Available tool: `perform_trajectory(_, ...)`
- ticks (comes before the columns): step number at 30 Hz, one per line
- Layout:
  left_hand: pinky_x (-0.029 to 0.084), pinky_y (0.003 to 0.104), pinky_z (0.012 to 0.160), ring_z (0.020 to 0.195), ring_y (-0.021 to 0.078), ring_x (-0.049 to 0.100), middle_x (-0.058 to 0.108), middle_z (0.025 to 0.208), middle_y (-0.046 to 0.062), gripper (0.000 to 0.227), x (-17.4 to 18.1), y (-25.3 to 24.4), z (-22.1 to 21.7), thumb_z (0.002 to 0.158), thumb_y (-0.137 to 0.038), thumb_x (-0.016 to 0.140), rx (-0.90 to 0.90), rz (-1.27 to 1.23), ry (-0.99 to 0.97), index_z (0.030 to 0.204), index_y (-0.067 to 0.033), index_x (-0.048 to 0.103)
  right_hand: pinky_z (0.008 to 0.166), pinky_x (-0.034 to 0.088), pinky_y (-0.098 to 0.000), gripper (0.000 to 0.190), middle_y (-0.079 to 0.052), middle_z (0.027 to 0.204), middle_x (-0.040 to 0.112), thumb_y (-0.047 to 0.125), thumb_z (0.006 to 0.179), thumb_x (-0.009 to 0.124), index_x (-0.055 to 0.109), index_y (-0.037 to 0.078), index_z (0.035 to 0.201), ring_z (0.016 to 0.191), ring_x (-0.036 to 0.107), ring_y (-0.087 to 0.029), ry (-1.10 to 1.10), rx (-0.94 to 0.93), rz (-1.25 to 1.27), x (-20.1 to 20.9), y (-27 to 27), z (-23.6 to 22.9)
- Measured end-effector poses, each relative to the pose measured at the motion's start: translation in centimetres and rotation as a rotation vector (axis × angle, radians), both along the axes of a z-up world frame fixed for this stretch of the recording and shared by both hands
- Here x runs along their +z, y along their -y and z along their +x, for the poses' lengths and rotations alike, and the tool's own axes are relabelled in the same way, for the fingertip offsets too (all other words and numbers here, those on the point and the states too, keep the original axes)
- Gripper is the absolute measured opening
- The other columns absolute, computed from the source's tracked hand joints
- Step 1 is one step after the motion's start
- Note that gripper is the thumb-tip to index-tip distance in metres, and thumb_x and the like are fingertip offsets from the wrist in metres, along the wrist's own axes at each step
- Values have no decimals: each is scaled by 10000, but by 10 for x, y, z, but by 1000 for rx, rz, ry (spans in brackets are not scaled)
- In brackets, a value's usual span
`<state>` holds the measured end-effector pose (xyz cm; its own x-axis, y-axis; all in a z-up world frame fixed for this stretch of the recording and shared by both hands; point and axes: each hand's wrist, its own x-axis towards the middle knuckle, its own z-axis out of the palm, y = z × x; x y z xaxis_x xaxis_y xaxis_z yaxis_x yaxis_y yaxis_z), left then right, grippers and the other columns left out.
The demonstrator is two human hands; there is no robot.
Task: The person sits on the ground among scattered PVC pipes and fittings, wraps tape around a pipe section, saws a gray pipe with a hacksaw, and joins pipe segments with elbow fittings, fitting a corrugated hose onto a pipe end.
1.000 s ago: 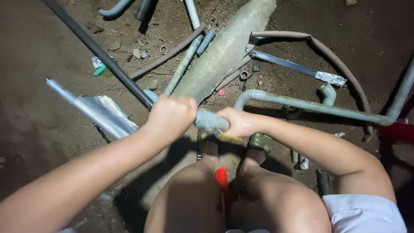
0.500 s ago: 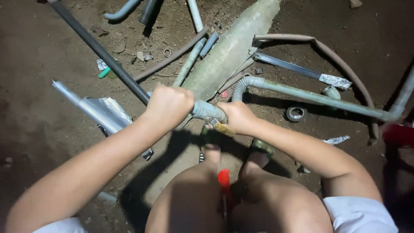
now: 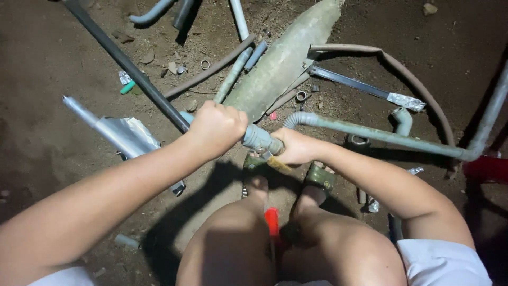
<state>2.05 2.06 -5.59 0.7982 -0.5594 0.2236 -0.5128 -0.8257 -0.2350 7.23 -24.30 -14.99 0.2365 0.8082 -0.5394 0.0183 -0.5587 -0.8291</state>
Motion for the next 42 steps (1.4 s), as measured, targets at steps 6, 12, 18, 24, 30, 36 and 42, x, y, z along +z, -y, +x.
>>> perform_trajectory(6, 455, 422, 548, 466, 252, 552, 509, 560, 65, 136, 0, 8, 2, 829, -64, 628, -85, -31, 72, 715, -136, 614, 574, 540, -292, 146, 31, 664, 722, 176, 711, 821, 718, 97, 778, 615, 623, -107, -265, 171, 80, 23, 3, 13)
perform_trajectory(12, 486, 408, 571, 515, 231, 623, 583, 602, 32, 114, -12, 5, 13, 838, -139, 696, -88, -58, 43, 744, -179, 645, 390, 410, -224, 171, 45, 433, 583, 111, 687, 744, 639, 143, 555, 385, 488, -57, -332, 233, 85, 42, -6, 17)
perform_trajectory(18, 528, 482, 836, 1015, 352, 679, 648, 1071, 119, 492, 38, -28, 45, 849, -202, 827, 262, -363, -143, 1281, -135, 602, 788, 588, -380, 428, -113, 893, 804, 275, 721, 971, 760, 62, 1027, 859, 704, -163, 0, -276, 198, 19, 6, 28)
perform_trajectory(24, 531, 515, 1038, 1211, 408, 666, 691, 1285, 211, 553, -27, -10, 18, 954, -251, 853, 716, -1358, -441, 1407, -60, 600, 749, 618, -329, 220, -68, 871, 793, 76, 855, 867, 731, 54, 1026, 812, 731, -123, -71, -548, 518, 50, -11, 63)
perform_trajectory(30, 634, 296, 741, 844, 157, 776, 767, 975, 51, 281, -74, 48, -9, 1010, -258, 796, 609, -1855, -782, 1227, -90, 734, 578, 620, -360, 236, -118, 750, 724, -4, 845, 862, 676, -6, 990, 656, 736, -200, -255, -494, 531, 20, -31, 66)
perform_trajectory(36, 638, 293, 550, 615, 178, 739, 744, 784, 132, 191, -63, 61, -23, 1039, -207, 738, 698, -1833, -827, 1016, -19, 720, 614, 619, -341, 274, -89, 790, 768, 22, 809, 891, 733, 41, 1031, 686, 722, -140, -147, -368, 446, 15, -35, 50)
perform_trajectory(42, 531, 277, 328, 360, 196, 664, 725, 592, 129, 312, -38, 55, -19, 1113, -298, 591, 816, -1713, -806, 978, -32, 684, 1039, 521, -446, 551, -119, 1252, 753, 155, 875, 872, 663, 58, 1376, 1155, 666, -193, -157, -394, 431, -27, -20, 40)
